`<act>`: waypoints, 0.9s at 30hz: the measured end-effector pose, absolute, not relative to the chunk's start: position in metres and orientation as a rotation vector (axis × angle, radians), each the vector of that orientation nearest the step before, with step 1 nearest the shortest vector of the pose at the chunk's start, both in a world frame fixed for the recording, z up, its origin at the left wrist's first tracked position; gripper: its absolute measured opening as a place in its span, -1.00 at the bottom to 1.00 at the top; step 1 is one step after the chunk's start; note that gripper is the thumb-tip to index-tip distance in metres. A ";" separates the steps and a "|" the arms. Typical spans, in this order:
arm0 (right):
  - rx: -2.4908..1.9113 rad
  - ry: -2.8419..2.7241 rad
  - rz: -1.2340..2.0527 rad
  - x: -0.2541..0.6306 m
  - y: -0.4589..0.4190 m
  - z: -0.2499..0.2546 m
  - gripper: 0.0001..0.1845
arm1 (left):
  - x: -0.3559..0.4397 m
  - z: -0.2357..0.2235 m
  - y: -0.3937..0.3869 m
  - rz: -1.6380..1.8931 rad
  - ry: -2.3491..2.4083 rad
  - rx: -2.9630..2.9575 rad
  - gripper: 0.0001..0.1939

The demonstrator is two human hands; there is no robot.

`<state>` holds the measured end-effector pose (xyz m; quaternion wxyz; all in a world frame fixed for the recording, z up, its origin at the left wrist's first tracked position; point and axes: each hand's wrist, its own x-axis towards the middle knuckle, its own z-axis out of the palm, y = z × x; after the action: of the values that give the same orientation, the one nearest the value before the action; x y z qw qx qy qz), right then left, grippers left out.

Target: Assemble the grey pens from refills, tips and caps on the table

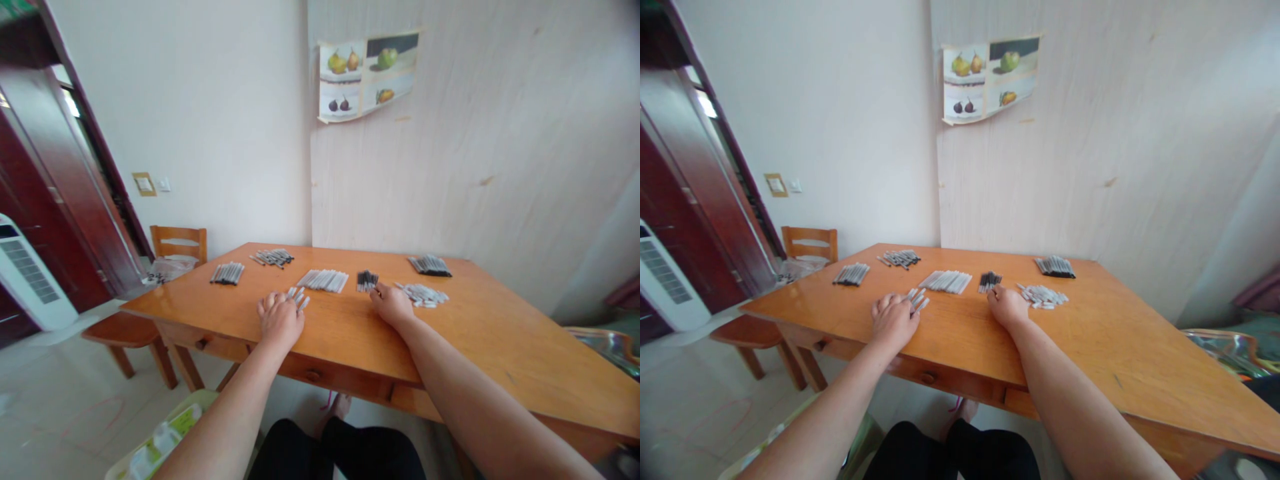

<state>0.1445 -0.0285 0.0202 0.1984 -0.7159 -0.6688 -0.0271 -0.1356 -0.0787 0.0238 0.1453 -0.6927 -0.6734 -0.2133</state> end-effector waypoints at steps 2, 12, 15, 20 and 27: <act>-1.993 -1.857 -0.069 0.143 -0.029 0.021 -0.55 | -0.133 0.025 -0.081 -0.639 -1.917 -1.997 -0.80; -1.443 -1.553 0.568 0.136 -0.021 0.020 -0.56 | -0.084 0.032 -0.080 -0.808 -1.730 -2.323 -0.78; -1.201 -1.393 0.966 0.133 -0.026 0.024 -0.50 | -0.063 0.033 -0.074 -0.827 -1.779 -2.417 -0.74; -0.994 -1.236 1.177 0.134 -0.026 0.027 -0.53 | -0.035 0.032 -0.059 -0.940 -1.751 -2.545 -0.80; -0.980 -1.095 1.103 0.145 -0.015 0.024 -0.62 | -0.012 0.031 -0.034 -1.079 -1.681 -2.588 -0.81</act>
<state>0.1447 -0.0146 0.0241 0.6069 -0.4237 -0.4736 0.4773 -0.0124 -0.0340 0.0309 -0.0640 -0.7899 -0.5132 -0.3295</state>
